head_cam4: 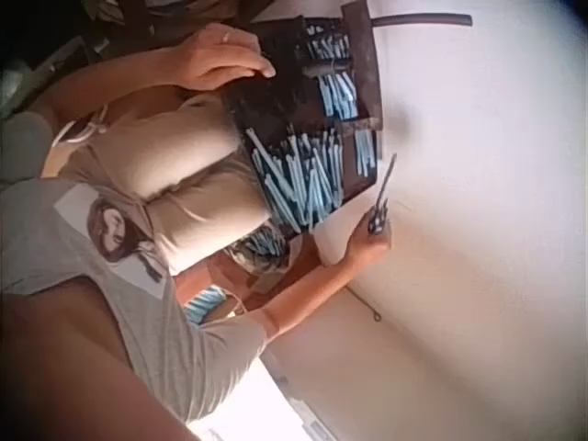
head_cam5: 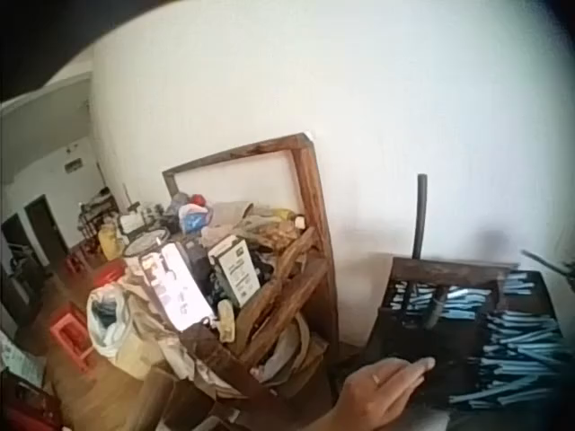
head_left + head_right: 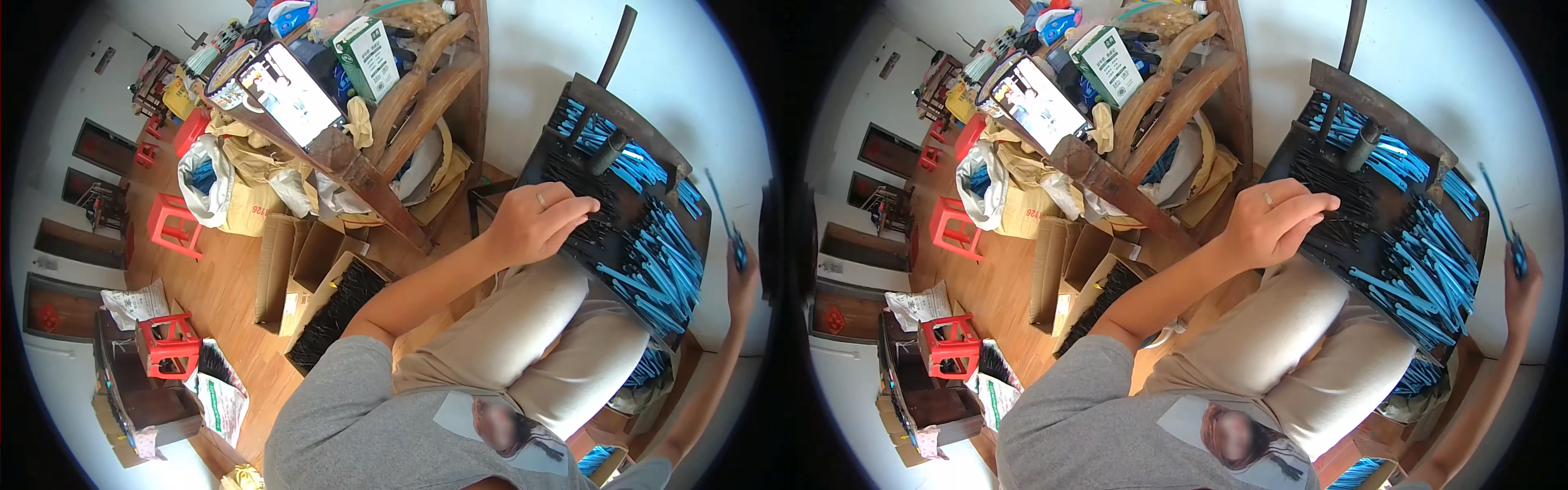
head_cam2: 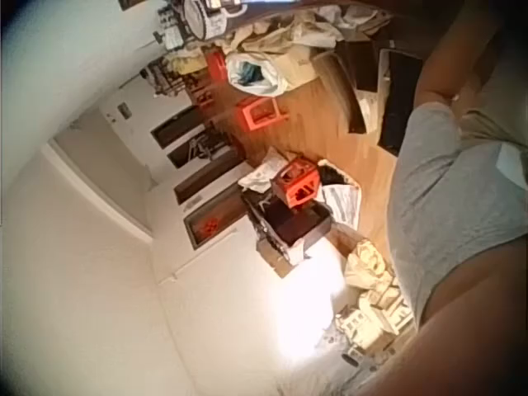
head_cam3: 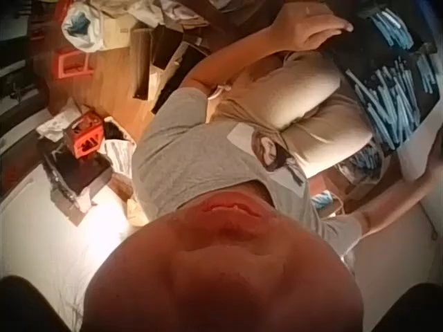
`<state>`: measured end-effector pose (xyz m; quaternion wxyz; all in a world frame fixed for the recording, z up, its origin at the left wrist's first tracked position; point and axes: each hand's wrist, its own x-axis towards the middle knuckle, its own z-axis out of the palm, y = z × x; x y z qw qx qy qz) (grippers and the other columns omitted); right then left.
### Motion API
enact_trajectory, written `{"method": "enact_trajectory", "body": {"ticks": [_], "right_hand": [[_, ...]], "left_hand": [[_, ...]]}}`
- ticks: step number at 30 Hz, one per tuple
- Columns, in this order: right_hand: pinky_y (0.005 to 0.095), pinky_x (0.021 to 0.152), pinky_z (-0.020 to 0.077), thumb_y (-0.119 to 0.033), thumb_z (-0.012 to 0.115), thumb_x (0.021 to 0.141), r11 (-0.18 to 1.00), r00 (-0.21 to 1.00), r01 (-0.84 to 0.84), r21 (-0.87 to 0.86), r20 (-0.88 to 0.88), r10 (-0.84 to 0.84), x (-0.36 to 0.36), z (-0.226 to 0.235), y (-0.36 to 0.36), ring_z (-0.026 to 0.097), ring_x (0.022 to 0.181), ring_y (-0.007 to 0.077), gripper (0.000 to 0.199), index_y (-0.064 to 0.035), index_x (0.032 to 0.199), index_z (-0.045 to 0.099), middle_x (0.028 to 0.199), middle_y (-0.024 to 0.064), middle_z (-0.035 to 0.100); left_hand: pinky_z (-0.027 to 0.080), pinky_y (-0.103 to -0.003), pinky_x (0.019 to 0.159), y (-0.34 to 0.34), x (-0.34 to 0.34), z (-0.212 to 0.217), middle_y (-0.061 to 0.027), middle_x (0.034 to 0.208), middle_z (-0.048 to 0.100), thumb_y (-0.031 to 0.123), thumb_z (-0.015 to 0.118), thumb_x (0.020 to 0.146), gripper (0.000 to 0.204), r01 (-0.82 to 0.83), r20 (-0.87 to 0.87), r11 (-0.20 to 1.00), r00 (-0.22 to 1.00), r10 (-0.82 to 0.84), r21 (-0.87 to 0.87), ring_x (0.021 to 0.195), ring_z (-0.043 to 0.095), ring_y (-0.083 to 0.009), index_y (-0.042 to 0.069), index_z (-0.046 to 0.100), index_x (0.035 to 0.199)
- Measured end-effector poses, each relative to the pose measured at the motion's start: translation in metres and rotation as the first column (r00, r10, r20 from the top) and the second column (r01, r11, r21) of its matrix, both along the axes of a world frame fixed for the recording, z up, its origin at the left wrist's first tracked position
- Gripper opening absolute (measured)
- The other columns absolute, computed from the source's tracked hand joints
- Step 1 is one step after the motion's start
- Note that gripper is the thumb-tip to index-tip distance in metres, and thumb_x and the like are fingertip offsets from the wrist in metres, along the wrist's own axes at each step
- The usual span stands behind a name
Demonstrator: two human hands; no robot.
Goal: Sorting and arranging small blue plastic components at a workstation.
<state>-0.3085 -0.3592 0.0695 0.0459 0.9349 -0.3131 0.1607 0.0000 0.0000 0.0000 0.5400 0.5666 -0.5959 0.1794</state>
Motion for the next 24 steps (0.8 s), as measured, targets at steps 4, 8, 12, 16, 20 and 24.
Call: {"method": "enact_trajectory", "body": {"ticks": [4, 8, 12, 16, 20, 24], "right_hand": [[0.0249, 0.062, 0.0437, -0.015, 0.057, 0.092, 1.000, 0.988, -0.002, 0.002, 0.154, 0.001, -0.068, 0.027, 0.067, 0.055, 0.069, 0.0142, 0.020, -0.0041, 0.108, 0.060, 0.081, 0.0104, 0.059], [0.0284, 0.064, 0.0416, -0.014, 0.064, 0.085, 0.957, 0.934, -0.221, 0.189, 0.323, 0.152, -0.053, 0.035, 0.184, 0.055, 0.068, 0.0169, 0.015, -0.0024, 0.094, 0.060, 0.079, 0.0075, 0.060], [0.0324, 0.061, 0.0364, -0.024, 0.074, 0.067, 0.870, 0.937, -0.332, 0.363, 0.230, 0.262, -0.013, 0.041, 0.237, 0.051, 0.062, 0.0221, 0.021, -0.0059, 0.073, 0.065, 0.067, 0.0059, 0.057], [0.0308, 0.061, 0.0384, -0.020, 0.076, 0.066, 0.795, 0.932, -0.345, 0.499, 0.280, 0.229, -0.015, 0.025, 0.234, 0.051, 0.061, 0.0190, 0.022, -0.0047, 0.076, 0.064, 0.070, 0.0068, 0.059], [0.0164, 0.041, 0.0298, -0.027, 0.071, 0.079, 0.710, 0.788, -0.399, 0.581, 0.613, -0.059, -0.004, -0.013, 0.237, 0.041, 0.044, 0.0056, 0.030, -0.0016, 0.084, 0.056, 0.064, 0.0032, 0.053], [0.0179, 0.035, 0.0227, -0.032, 0.066, 0.084, 0.315, 0.416, -0.814, 0.488, 0.868, -0.270, 0.007, -0.041, 0.240, 0.033, 0.039, 0.0043, 0.045, 0.0016, 0.109, 0.048, 0.067, 0.0029, 0.047]], "left_hand": [[0.048, -0.030, 0.053, 0.003, -0.017, 0.021, -0.0077, 0.080, 0.060, -0.001, 0.065, 0.070, 0.025, 0.024, -0.027, 0.980, 0.999, -0.030, -0.198, 0.067, 0.058, -0.0226, 0.005, 0.065, 0.094], [0.049, -0.031, 0.059, 0.006, -0.046, 0.050, -0.0067, 0.082, 0.060, -0.001, 0.067, 0.065, 0.026, 0.014, -0.037, 0.961, 0.999, -0.025, -0.277, 0.070, 0.058, -0.0222, 0.004, 0.064, 0.090], [0.049, -0.031, 0.060, 0.002, -0.071, 0.055, -0.0023, 0.077, 0.060, 0.005, 0.070, 0.064, 0.024, 0.044, -0.024, 0.957, 0.998, -0.053, -0.286, 0.071, 0.058, -0.0201, 0.006, 0.064, 0.087], [0.046, -0.031, 0.054, 0.010, -0.087, 0.051, 0.0004, 0.073, 0.059, 0.009, 0.069, 0.069, 0.020, 0.128, 0.004, 0.991, 0.992, -0.127, -0.033, 0.066, 0.059, -0.0175, 0.008, 0.061, 0.088], [0.043, -0.034, 0.050, 0.018, -0.094, 0.036, -0.0030, 0.068, 0.059, 0.012, 0.064, 0.080, 0.014, 0.231, -0.155, 0.952, 0.967, -0.202, 0.201, 0.059, 0.060, -0.0204, 0.007, 0.057, 0.091], [0.044, -0.040, 0.050, 0.014, -0.106, 0.025, -0.0118, 0.068, 0.061, 0.012, 0.054, 0.089, 0.011, 0.355, -0.477, 0.914, 0.849, -0.228, 0.194, 0.060, 0.060, -0.0319, 0.003, 0.049, 0.092]]}}
